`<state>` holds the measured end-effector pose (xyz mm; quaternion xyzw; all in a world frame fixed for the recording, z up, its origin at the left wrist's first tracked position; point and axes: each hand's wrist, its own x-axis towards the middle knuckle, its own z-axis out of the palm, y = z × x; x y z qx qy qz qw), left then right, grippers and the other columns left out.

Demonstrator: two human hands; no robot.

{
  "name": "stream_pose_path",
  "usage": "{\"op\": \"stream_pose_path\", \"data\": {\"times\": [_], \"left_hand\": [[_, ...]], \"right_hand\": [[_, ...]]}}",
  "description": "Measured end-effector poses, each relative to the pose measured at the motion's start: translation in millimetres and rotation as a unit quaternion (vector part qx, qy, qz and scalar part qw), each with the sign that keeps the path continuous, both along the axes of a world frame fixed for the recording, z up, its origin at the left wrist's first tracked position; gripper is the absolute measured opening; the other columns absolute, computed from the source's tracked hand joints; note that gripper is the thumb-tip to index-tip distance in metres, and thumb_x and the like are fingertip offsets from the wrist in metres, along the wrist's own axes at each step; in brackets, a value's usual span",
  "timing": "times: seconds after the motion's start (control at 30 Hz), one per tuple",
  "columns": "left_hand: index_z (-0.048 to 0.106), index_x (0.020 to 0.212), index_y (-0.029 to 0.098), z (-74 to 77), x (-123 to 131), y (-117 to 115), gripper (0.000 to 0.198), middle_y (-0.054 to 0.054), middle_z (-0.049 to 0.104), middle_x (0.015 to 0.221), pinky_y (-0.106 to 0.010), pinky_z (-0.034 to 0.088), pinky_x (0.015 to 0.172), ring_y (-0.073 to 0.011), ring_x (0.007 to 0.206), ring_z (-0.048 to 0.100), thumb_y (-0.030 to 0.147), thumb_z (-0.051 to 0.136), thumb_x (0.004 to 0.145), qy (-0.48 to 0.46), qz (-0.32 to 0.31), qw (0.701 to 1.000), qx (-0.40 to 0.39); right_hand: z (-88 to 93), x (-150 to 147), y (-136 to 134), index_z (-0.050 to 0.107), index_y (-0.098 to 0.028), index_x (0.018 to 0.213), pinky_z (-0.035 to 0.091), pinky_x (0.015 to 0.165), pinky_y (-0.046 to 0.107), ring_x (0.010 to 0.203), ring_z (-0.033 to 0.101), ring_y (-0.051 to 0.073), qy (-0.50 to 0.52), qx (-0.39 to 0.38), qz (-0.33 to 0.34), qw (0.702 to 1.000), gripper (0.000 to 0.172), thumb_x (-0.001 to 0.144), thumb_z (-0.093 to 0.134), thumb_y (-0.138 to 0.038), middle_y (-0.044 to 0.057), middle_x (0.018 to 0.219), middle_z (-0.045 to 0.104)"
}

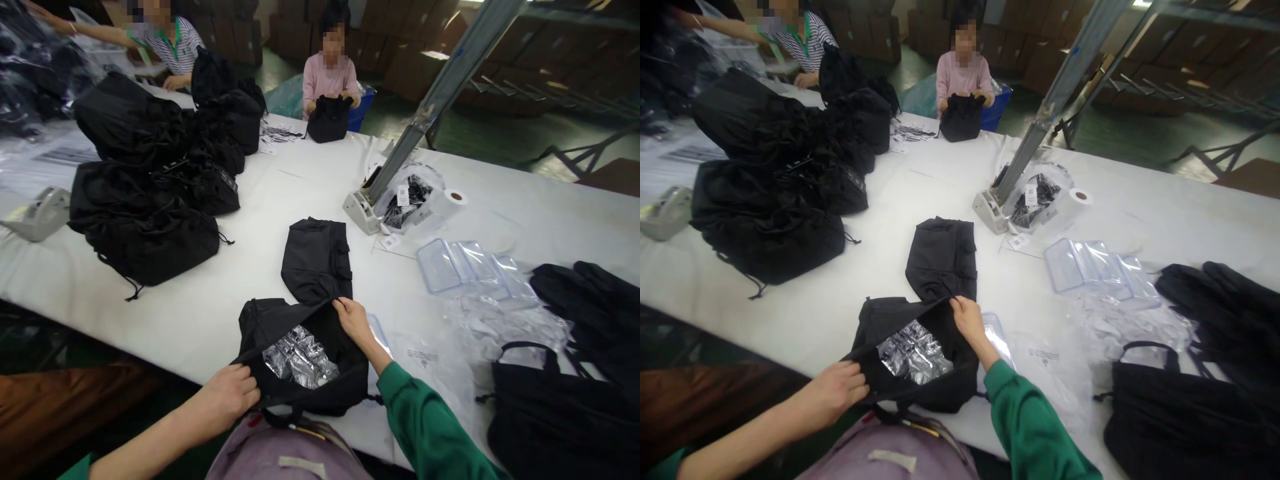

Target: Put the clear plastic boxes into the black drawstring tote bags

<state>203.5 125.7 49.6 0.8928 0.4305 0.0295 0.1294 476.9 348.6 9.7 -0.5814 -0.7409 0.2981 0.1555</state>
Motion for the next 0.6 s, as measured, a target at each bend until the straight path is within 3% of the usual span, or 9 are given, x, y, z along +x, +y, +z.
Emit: {"op": "stream_pose_path", "data": {"times": [0.13,0.3,0.4,0.6], "left_hand": [[0.055,0.078,0.020,7.2,-2,5,0.013,-0.004,0.056,0.075,-0.039,0.032,0.063,-0.0220,0.070,0.046,0.014,0.049,0.088,0.031,0.022,0.999,-0.026],[0.057,0.081,0.018,22.8,-8,12,0.018,-0.007,0.062,0.089,-0.038,0.038,0.068,-0.0219,0.076,0.052,0.017,0.044,0.093,0.026,0.052,0.991,-0.123],[0.058,0.083,0.019,31.4,-8,20,0.021,-0.007,0.064,0.097,-0.036,0.041,0.072,-0.0219,0.080,0.056,0.025,0.043,0.097,0.006,0.072,0.982,-0.175],[0.060,0.087,0.020,42.2,-6,46,0.017,-0.005,0.067,0.091,-0.036,0.044,0.077,-0.0249,0.086,0.061,0.024,0.046,0.096,0.011,0.054,0.974,-0.221]], "right_hand": [[6.3,-13,11,0.061,-0.019,0.072,0.034,0.064,0.026,0.066,0.056,0.018,-0.011,0.009,0.028,1.000,0.034,0.095,0.042,-0.034,0.005,0.073,0.066],[21.3,-35,19,0.061,-0.019,0.072,0.033,0.067,0.028,0.072,0.058,0.020,-0.018,-0.003,0.063,0.998,0.028,0.094,0.048,-0.031,0.008,0.076,0.067],[27.1,-45,22,0.059,-0.020,0.068,0.033,0.069,0.028,0.074,0.058,0.020,0.001,-0.035,0.092,0.995,0.026,0.091,0.053,-0.030,0.006,0.074,0.065],[22.4,-50,19,0.050,-0.019,0.057,0.036,0.063,0.026,0.061,0.049,0.015,0.099,-0.149,0.133,0.975,0.034,0.087,0.054,-0.036,-0.002,0.056,0.051]]}}
